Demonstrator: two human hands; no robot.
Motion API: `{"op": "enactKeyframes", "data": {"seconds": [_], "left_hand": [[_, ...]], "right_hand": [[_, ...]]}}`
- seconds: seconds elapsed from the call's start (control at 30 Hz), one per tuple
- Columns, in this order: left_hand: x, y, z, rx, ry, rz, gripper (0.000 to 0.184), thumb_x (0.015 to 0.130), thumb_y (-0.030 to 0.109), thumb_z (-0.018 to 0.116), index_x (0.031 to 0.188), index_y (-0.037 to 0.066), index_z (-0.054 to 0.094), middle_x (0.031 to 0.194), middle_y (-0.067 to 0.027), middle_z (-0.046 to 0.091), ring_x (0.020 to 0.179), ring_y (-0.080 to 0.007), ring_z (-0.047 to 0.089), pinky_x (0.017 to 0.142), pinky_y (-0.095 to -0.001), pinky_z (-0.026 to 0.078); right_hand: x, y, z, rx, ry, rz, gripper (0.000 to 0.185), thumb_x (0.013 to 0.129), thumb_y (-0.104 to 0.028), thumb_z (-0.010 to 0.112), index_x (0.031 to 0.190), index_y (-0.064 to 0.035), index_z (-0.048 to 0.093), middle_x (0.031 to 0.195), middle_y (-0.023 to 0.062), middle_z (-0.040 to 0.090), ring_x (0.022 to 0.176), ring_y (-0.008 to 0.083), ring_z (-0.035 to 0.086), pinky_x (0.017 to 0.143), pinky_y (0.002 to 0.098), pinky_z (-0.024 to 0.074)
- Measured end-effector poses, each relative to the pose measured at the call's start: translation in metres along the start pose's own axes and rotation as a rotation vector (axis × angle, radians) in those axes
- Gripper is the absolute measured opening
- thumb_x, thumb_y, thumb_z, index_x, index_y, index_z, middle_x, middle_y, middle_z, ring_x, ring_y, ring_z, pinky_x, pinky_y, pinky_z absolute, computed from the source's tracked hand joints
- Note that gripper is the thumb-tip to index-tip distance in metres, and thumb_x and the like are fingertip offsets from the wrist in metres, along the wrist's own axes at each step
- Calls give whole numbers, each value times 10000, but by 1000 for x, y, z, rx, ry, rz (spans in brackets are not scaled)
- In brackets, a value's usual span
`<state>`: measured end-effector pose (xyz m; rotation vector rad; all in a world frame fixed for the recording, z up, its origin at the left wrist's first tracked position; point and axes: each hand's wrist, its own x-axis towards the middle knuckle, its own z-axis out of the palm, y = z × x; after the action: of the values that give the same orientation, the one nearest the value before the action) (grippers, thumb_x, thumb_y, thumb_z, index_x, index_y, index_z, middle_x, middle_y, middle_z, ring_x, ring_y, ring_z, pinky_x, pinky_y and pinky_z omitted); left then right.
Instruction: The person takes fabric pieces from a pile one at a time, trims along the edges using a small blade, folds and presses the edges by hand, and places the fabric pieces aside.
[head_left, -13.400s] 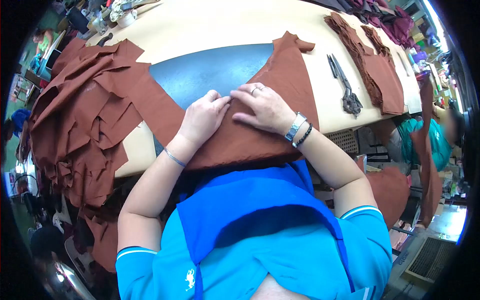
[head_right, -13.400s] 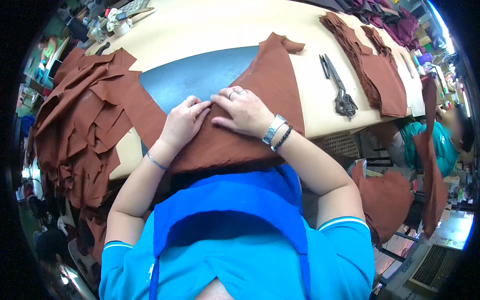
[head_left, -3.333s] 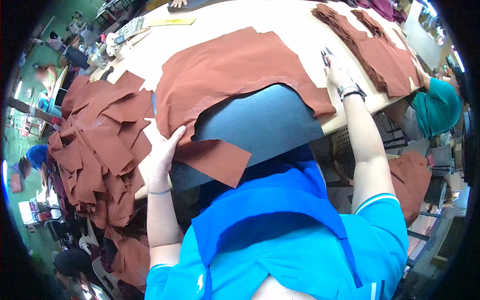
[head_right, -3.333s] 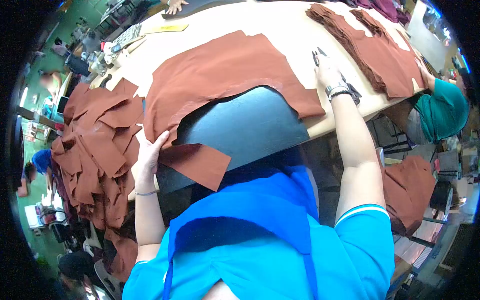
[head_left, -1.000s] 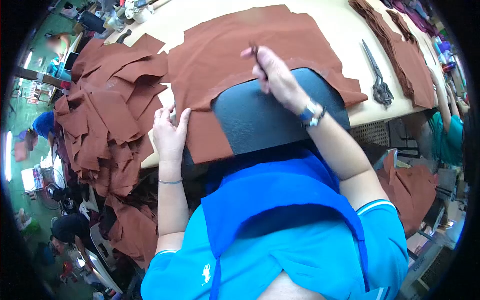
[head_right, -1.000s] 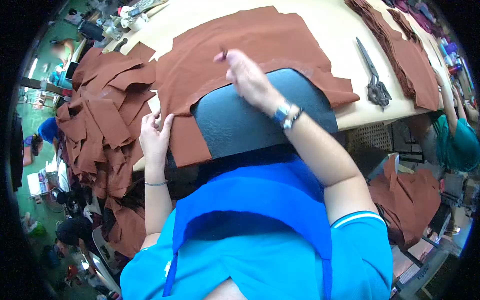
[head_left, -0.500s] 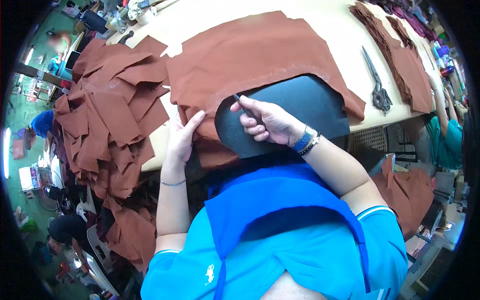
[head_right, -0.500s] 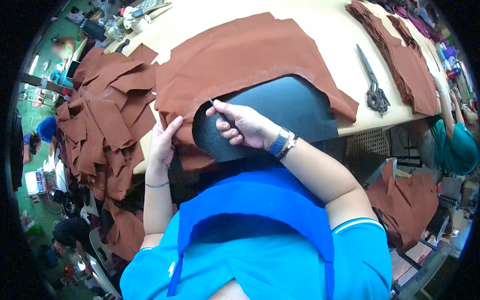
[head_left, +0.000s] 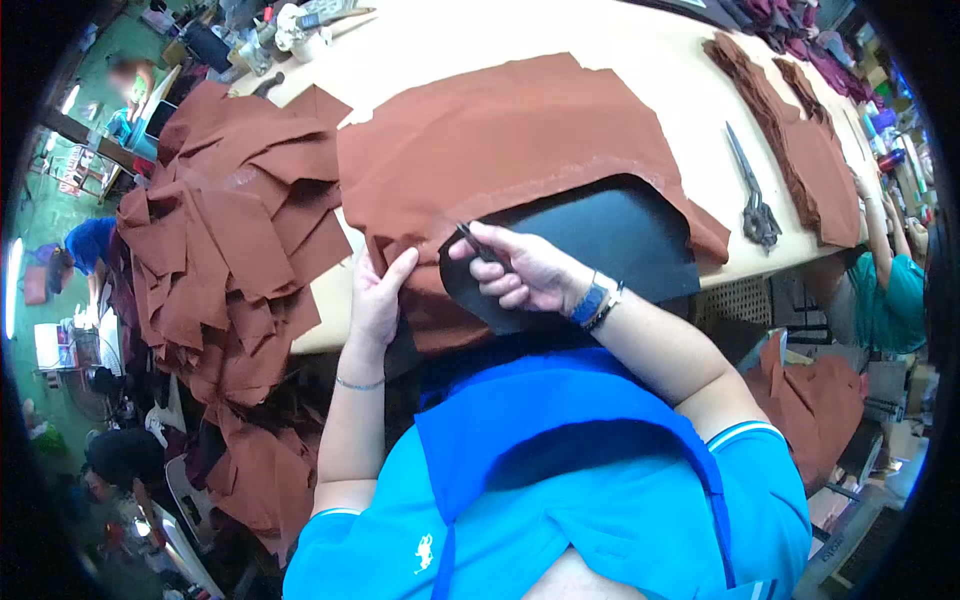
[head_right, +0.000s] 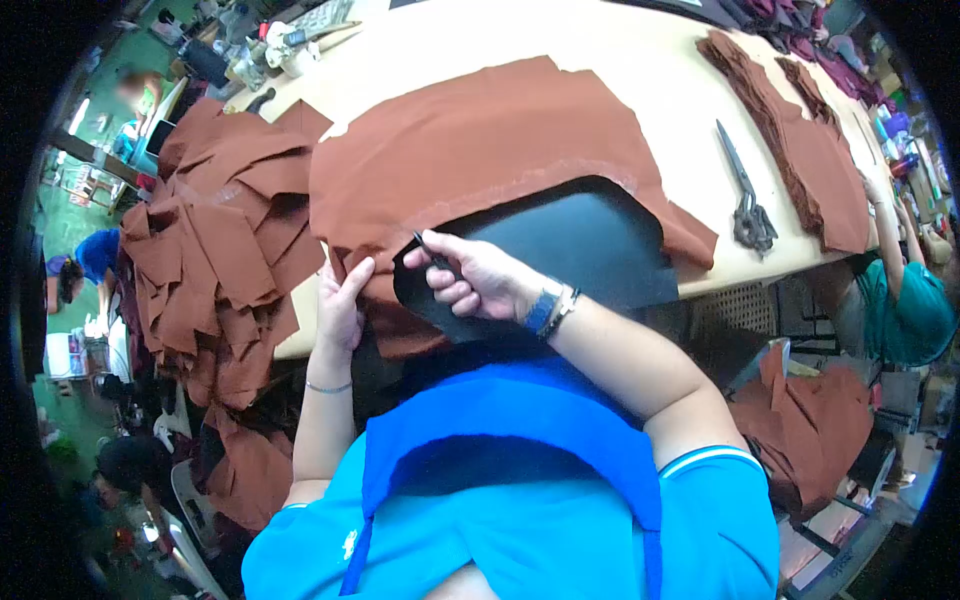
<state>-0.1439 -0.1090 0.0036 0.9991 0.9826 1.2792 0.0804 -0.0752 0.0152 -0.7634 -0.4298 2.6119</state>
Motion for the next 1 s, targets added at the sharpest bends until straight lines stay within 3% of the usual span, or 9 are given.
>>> {"op": "enactKeyframes", "data": {"seconds": [0.1,0.2,0.3,0.77,1.0], "left_hand": [[1,-5,0,-63,68,11,350,941,15,599,1284,-5,533,1190,-78,646,1094,-166,628,985,-327,483],[-1,-1,1,0,15,48,372,943,24,590,1305,8,508,1191,-102,642,1033,-180,657,916,-319,529],[-2,-8,-2,-19,27,34,384,946,23,606,1317,14,504,1239,-65,622,1127,-150,605,988,-307,476],[-2,-8,-2,-36,66,23,450,936,45,650,1351,14,478,1271,-62,603,1160,-144,586,1012,-307,461],[-2,-5,2,7,69,81,440,940,42,642,1347,18,479,1266,-62,608,1152,-142,590,1010,-307,464]], "right_hand": [[0,3,-2,-66,-8,12,400,1051,-468,415,1142,-103,550,686,-62,370,470,18,264,386,160,213],[0,1,-4,-61,-13,12,383,1046,-470,426,1134,-118,549,681,-65,378,479,18,281,384,161,226],[4,0,-8,-31,-26,-8,372,1042,-465,440,1143,-121,539,674,-62,393,478,21,295,379,166,236],[-1,0,-6,-48,-27,7,369,1066,-431,397,1135,-100,543,681,-43,389,475,33,307,377,158,244],[3,2,-7,-90,-14,-44,351,1049,-447,440,1104,-111,526,672,-52,396,472,32,307,380,166,248]]}}
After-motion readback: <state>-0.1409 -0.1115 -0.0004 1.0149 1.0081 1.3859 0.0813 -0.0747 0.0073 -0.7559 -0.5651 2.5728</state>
